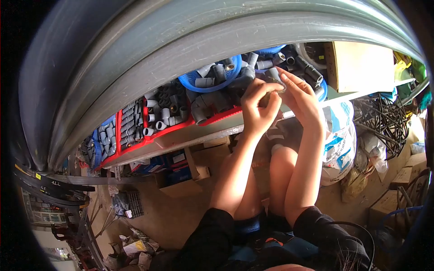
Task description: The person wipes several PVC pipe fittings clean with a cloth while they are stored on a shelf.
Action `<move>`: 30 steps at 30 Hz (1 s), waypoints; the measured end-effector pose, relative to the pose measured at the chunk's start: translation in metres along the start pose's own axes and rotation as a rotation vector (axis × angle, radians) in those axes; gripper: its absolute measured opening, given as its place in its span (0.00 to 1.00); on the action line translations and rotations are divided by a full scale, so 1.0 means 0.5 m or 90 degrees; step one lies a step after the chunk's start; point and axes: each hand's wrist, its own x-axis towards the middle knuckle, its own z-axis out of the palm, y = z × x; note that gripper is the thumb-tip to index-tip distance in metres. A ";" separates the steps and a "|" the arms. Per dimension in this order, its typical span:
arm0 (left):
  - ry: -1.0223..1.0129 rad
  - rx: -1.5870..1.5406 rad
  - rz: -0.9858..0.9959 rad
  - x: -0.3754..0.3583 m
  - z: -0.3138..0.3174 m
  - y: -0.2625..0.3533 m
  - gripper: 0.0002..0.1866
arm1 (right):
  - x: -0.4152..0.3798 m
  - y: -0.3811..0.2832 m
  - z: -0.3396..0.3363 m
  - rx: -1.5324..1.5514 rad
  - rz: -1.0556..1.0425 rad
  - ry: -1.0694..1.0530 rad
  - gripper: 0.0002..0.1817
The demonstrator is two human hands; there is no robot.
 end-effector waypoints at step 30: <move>0.081 -0.065 -0.081 -0.001 -0.007 -0.004 0.06 | -0.011 -0.008 0.000 -0.020 0.045 -0.035 0.19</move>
